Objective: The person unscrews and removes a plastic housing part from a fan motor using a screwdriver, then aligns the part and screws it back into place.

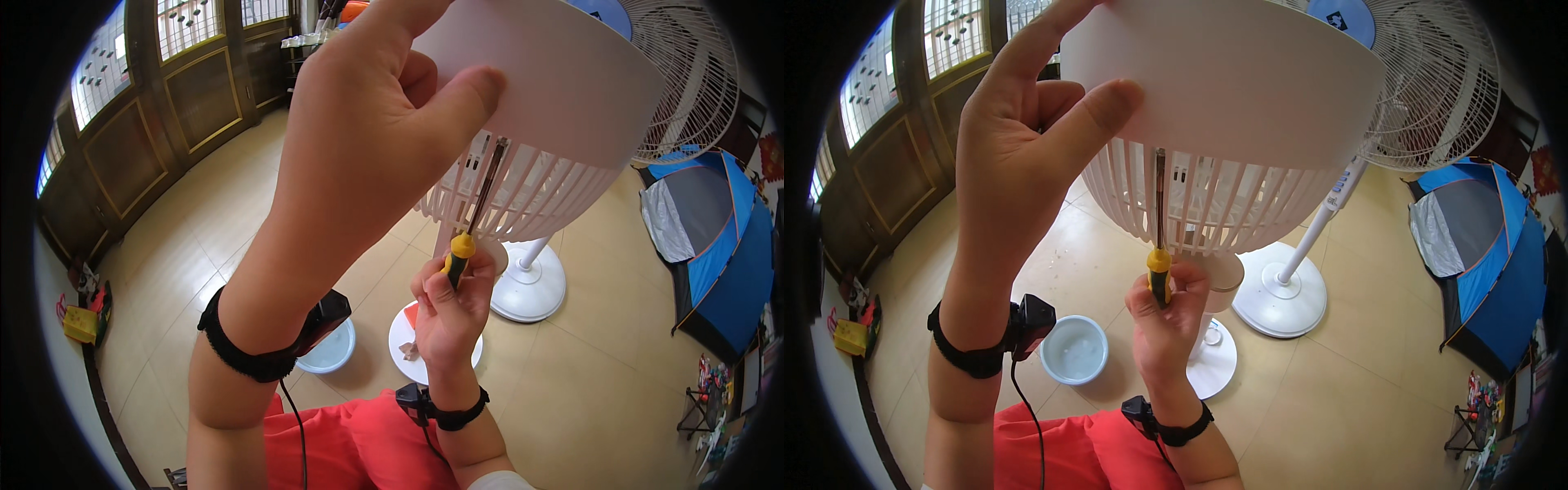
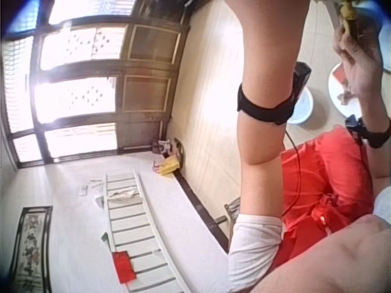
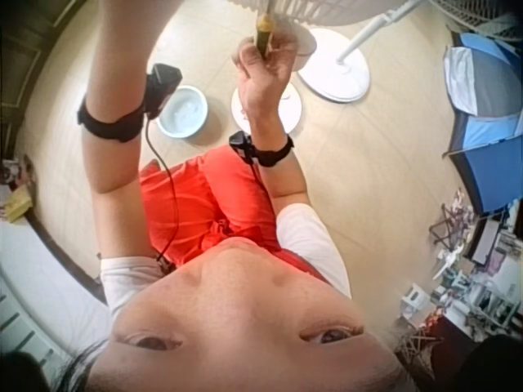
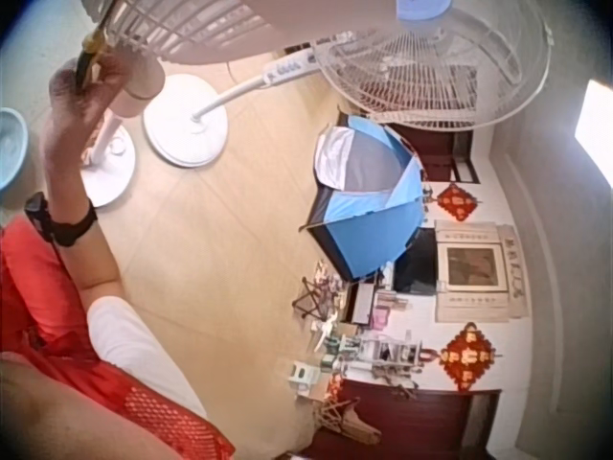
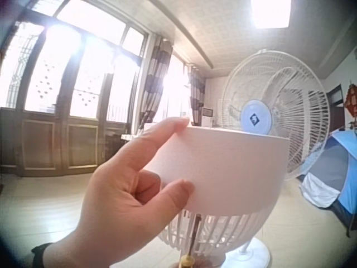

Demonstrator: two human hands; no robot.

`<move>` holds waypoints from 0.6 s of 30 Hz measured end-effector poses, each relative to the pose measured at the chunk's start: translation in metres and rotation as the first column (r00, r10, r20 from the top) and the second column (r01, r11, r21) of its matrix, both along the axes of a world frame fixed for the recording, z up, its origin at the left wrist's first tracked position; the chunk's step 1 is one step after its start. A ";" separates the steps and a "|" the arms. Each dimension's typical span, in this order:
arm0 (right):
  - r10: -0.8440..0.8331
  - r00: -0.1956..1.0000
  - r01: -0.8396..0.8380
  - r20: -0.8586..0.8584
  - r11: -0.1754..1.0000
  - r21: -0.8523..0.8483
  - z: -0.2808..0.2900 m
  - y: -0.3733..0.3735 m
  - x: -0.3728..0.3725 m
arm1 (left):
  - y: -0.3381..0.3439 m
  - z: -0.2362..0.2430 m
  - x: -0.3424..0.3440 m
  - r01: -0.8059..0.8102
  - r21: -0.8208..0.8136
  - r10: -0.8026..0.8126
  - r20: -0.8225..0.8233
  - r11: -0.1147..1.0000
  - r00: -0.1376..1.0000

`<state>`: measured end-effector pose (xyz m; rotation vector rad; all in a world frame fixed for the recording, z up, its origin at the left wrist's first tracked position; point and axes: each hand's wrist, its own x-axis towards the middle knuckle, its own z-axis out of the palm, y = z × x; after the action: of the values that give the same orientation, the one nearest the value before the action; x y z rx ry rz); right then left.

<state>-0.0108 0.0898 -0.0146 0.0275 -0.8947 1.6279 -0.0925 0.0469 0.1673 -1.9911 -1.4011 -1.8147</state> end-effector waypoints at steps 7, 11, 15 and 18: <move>0.034 0.998 -0.039 -0.046 0.993 -0.110 0.000 -0.001 -0.004 | 0.000 0.001 0.002 0.005 -0.010 -0.005 -0.003 1.000 1.000; 0.009 1.000 -0.009 0.008 0.998 -0.060 0.001 0.000 -0.001 | 0.000 0.002 0.001 0.008 -0.017 -0.008 0.001 1.000 1.000; 0.001 1.000 -0.001 0.011 1.000 -0.023 0.000 0.002 -0.001 | -0.002 0.002 0.001 0.022 -0.025 -0.022 0.007 0.999 1.000; -0.082 0.996 0.082 0.029 0.996 0.026 0.001 0.000 -0.006 | -0.002 0.003 0.001 0.023 -0.030 -0.023 0.007 0.999 1.000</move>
<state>-0.0171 0.0900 -0.0138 -0.0163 -0.9271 1.5445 -0.0917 0.0449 0.1700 -2.0252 -1.4214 -1.8220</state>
